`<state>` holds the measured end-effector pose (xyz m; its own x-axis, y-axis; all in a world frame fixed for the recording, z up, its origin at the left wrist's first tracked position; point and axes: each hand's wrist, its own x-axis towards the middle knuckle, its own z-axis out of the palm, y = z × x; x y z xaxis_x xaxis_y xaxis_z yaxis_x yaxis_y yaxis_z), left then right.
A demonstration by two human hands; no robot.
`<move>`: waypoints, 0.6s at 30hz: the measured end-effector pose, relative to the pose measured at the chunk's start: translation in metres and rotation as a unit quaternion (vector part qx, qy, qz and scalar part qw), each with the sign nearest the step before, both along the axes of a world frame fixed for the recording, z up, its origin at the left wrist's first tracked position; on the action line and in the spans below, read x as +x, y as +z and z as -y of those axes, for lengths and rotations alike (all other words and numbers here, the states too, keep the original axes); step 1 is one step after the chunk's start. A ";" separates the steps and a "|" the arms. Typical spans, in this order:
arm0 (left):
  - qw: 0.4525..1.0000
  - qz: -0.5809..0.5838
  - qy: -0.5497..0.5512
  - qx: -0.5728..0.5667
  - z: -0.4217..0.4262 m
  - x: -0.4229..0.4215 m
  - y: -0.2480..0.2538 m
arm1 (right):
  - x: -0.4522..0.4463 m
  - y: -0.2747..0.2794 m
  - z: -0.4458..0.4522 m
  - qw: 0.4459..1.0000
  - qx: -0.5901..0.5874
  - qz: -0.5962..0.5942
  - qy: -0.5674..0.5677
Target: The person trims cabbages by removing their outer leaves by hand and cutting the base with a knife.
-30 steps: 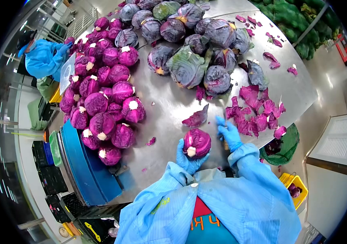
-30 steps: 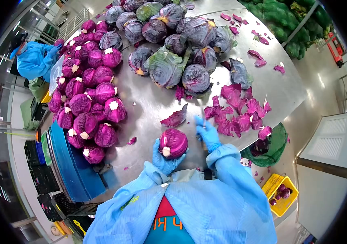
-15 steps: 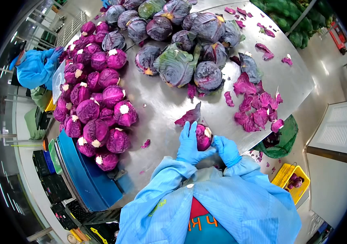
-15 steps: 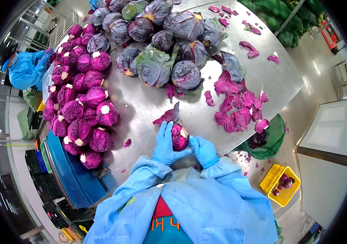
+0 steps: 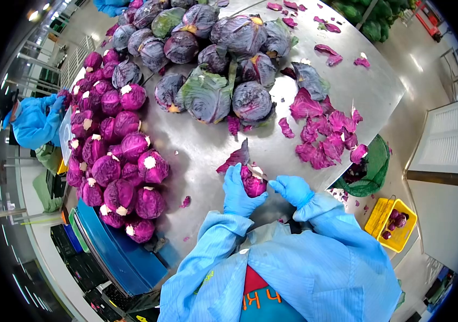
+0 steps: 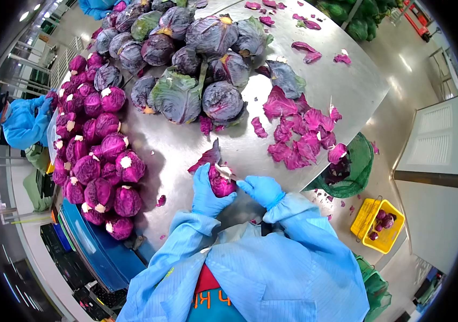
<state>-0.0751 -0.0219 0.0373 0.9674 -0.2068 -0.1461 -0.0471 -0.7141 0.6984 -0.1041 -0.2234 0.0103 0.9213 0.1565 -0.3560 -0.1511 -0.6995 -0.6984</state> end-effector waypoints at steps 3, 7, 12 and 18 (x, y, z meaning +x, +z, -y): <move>0.997 0.011 -0.043 0.071 0.010 -0.006 0.013 | 0.028 0.005 -0.003 0.999 -0.026 -0.044 -0.007; 0.996 0.029 -0.043 0.065 0.012 -0.010 0.011 | 0.047 -0.013 -0.009 0.995 -0.043 -0.046 -0.079; 0.995 -0.007 0.073 -0.061 -0.017 -0.020 -0.014 | 0.011 0.018 -0.013 0.995 0.090 -0.024 -0.046; 0.999 0.006 0.053 -0.002 -0.031 -0.025 -0.025 | -0.016 0.014 -0.032 0.997 0.038 0.063 0.039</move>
